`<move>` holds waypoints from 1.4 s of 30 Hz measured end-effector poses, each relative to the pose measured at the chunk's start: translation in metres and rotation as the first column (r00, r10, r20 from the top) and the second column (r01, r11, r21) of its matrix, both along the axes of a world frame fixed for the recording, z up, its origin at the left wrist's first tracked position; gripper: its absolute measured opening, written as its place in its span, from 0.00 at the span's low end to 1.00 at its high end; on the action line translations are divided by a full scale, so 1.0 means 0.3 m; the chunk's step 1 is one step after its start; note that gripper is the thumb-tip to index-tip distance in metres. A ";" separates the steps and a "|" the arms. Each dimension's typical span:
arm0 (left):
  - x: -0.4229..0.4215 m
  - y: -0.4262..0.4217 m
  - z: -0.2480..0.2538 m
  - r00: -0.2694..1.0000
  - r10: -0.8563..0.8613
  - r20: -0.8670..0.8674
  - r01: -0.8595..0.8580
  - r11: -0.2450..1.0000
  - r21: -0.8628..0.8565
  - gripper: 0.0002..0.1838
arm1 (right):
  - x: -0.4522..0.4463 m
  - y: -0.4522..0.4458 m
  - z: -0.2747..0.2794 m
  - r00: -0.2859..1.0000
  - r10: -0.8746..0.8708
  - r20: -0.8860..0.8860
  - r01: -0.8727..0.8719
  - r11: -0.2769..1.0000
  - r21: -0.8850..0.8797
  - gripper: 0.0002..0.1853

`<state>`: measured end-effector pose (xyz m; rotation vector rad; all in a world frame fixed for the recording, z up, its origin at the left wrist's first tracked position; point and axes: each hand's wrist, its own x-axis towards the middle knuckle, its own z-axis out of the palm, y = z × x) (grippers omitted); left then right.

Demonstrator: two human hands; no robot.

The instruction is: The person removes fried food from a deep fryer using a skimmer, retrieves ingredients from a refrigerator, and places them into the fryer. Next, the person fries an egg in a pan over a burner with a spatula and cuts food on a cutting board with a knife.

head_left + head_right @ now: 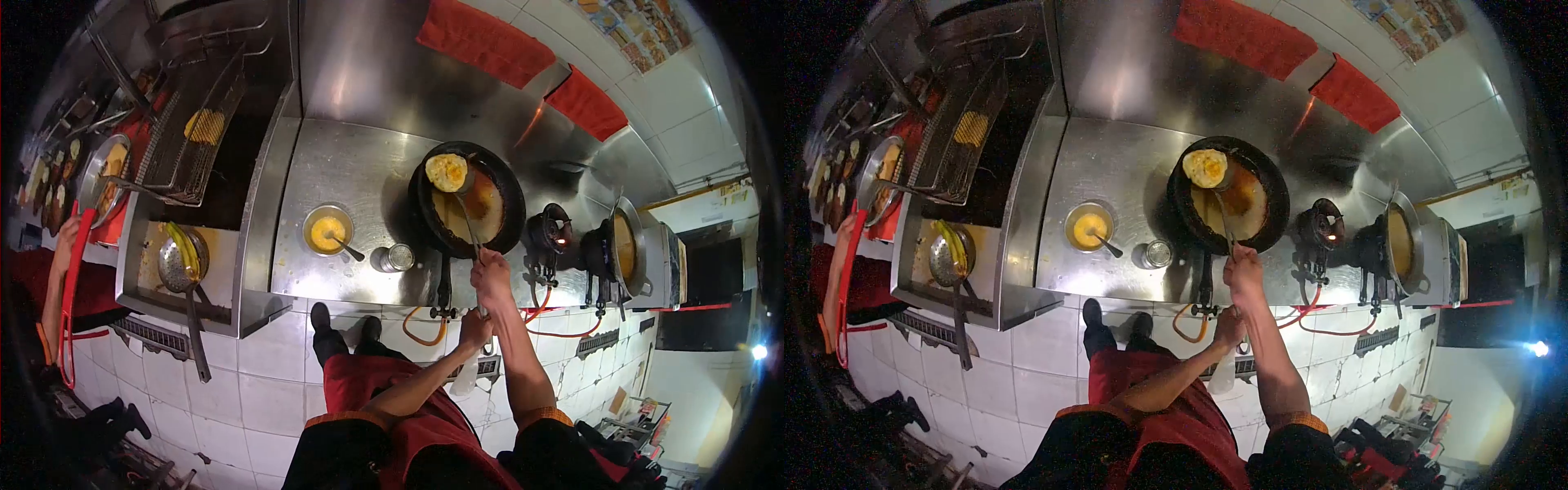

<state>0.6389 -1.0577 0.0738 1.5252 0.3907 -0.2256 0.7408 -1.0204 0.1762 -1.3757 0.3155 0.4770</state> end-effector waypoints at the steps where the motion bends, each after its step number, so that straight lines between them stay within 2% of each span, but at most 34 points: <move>1: 0.001 0.016 0.014 0.999 0.017 -0.042 -0.021 0.997 -0.080 0.17 | -0.008 0.016 0.010 0.998 -0.027 0.057 0.034 0.991 -0.127 0.10; 4: 0.004 -0.018 -0.060 0.983 0.103 0.152 -0.116 0.990 0.079 0.23 | -0.045 0.045 0.012 0.977 -0.114 0.181 0.157 0.958 -0.241 0.11; 7: 0.018 0.007 -0.051 0.998 -0.014 0.054 0.010 0.997 0.072 0.25 | -0.024 -0.011 -0.004 0.996 -0.084 0.009 0.084 0.996 0.011 0.08; 10: 0.012 0.089 0.093 0.990 -0.102 -0.093 0.093 0.991 -0.100 0.29 | 0.013 -0.076 0.002 0.961 -0.084 -0.265 0.164 0.940 0.298 0.07; 11: 0.010 0.075 0.046 0.982 -0.137 -0.127 0.117 0.982 -0.149 0.31 | 0.018 -0.097 0.003 0.980 -0.074 -0.184 0.105 0.981 0.166 0.07; 13: 0.003 0.075 0.031 0.995 -0.081 0.054 0.081 0.997 0.012 0.31 | 0.018 -0.115 0.016 1.000 -0.007 -0.026 0.005 0.994 -0.110 0.08; 14: -0.001 0.086 0.044 0.992 -0.093 0.088 0.092 0.996 0.018 0.29 | 0.011 -0.120 0.033 0.997 0.048 0.060 -0.033 0.972 -0.234 0.08; 15: -0.013 0.102 0.088 0.998 -0.037 0.051 0.040 0.997 -0.062 0.28 | 0.001 -0.126 0.074 0.984 0.110 0.142 -0.052 0.931 -0.361 0.08; 16: -0.013 0.115 0.100 0.997 -0.075 0.015 0.076 0.994 -0.084 0.27 | 0.001 -0.134 0.102 0.993 0.065 0.098 -0.024 0.927 -0.373 0.06; 19: -0.014 0.135 0.140 0.985 -0.153 -0.074 0.133 0.965 -0.227 0.27 | 0.068 -0.312 0.010 0.992 0.123 0.041 -0.120 0.990 -0.069 0.04; 20: -0.027 0.095 0.086 0.998 -0.064 -0.002 0.061 0.969 -0.240 0.29 | 0.125 -0.440 -0.080 0.920 0.326 0.217 -0.272 0.931 -0.245 0.05; 21: -0.031 0.136 0.132 0.992 -0.129 -0.016 0.124 0.977 -0.170 0.30 | 0.125 -0.438 -0.055 0.954 0.269 0.129 -0.260 0.962 -0.083 0.06; 22: -0.031 0.101 0.068 0.989 -0.134 -0.061 0.117 0.967 -0.228 0.34 | 0.126 -0.436 -0.030 0.978 0.209 0.024 -0.210 0.975 0.078 0.07; 23: -0.032 0.141 0.122 0.964 -0.201 -0.174 0.177 0.973 -0.147 0.38 | 0.128 -0.432 -0.004 0.984 0.153 -0.091 -0.131 0.968 0.216 0.08; 24: -0.031 0.153 0.094 0.940 -0.302 -0.161 0.273 0.945 -0.180 0.40 | 0.092 -0.392 0.075 0.988 0.129 -0.086 -0.117 0.985 0.128 0.08; 25: -0.049 0.151 0.074 0.972 -0.187 -0.140 0.149 0.959 -0.242 0.40 | 0.070 -0.360 0.176 0.991 0.110 -0.072 -0.107 0.993 0.039 0.08; 26: -0.065 0.133 0.025 0.991 -0.070 -0.117 0.031 0.952 -0.305 0.40 | 0.081 -0.348 0.218 0.991 0.126 -0.036 -0.131 0.977 -0.169 0.08; 27: -0.063 0.181 0.059 0.972 -0.030 -0.232 -0.041 0.954 -0.296 0.41 | 0.110 -0.339 0.252 0.989 0.147 0.010 -0.133 0.921 -0.367 0.09; 28: -0.080 0.242 0.081 0.972 -0.058 -0.227 -0.018 0.947 -0.321 0.41 | 0.149 -0.342 0.284 0.986 0.167 -0.017 -0.165 0.942 -0.293 0.09; 29: -0.103 0.313 0.108 0.972 -0.094 -0.216 0.014 0.938 -0.346 0.43 | 0.171 -0.312 0.359 0.977 0.211 -0.029 -0.212 0.947 -0.241 0.09; 30: -0.116 0.363 0.072 0.986 -0.114 -0.123 0.075 0.955 -0.286 0.41 | 0.195 -0.282 0.433 0.966 0.255 -0.040 -0.257 0.948 -0.189 0.09; 31: -0.134 0.429 0.116 0.990 -0.059 -0.128 0.018 0.955 -0.296 0.39 | 0.193 -0.213 0.541 0.946 0.323 -0.037 -0.324 0.931 -0.165 0.09; 32: -0.169 0.505 0.192 0.991 -0.004 -0.132 -0.036 0.952 -0.305 0.37 | 0.174 -0.133 0.609 0.946 0.322 0.045 -0.299 0.915 -0.269 0.10; 33: -0.210 0.570 0.244 0.989 0.051 -0.135 -0.092 0.943 -0.319 0.35 | 0.183 -0.034 0.679 0.887 0.450 0.106 -0.396 0.858 -0.327 0.11; 34: -0.247 0.621 0.244 0.992 0.105 -0.066 -0.124 0.884 -0.451 0.28 | 0.172 0.069 0.756 0.867 0.488 0.102 -0.438 0.842 -0.315 0.11; 35: -0.297 0.697 0.325 0.986 0.135 -0.094 -0.163 0.866 -0.472 0.24 | 0.157 0.177 0.820 0.845 0.525 0.100 -0.477 0.825 -0.302 0.11; 37: -0.428 0.861 0.509 0.974 0.223 -0.022 -0.196 0.798 -0.569 0.22 | 0.153 0.404 0.893 0.693 0.700 0.174 -0.679 0.715 -0.167 0.10; 39: -0.581 1.000 0.548 0.956 0.277 0.095 -0.171 0.792 -0.587 0.18 | 0.110 0.690 0.948 0.590 0.786 0.187 -0.767 0.617 -0.174 0.10; 41: -0.747 1.159 0.627 0.951 0.291 0.102 -0.209 0.852 -0.481 0.16 | 0.120 0.979 0.912 0.474 0.861 0.181 -0.854 0.500 -0.141 0.10; 42: -0.832 1.220 0.628 0.925 0.370 0.086 -0.289 0.832 -0.473 0.16 | 0.096 1.131 0.901 0.437 0.882 0.179 -0.880 0.460 -0.121 0.10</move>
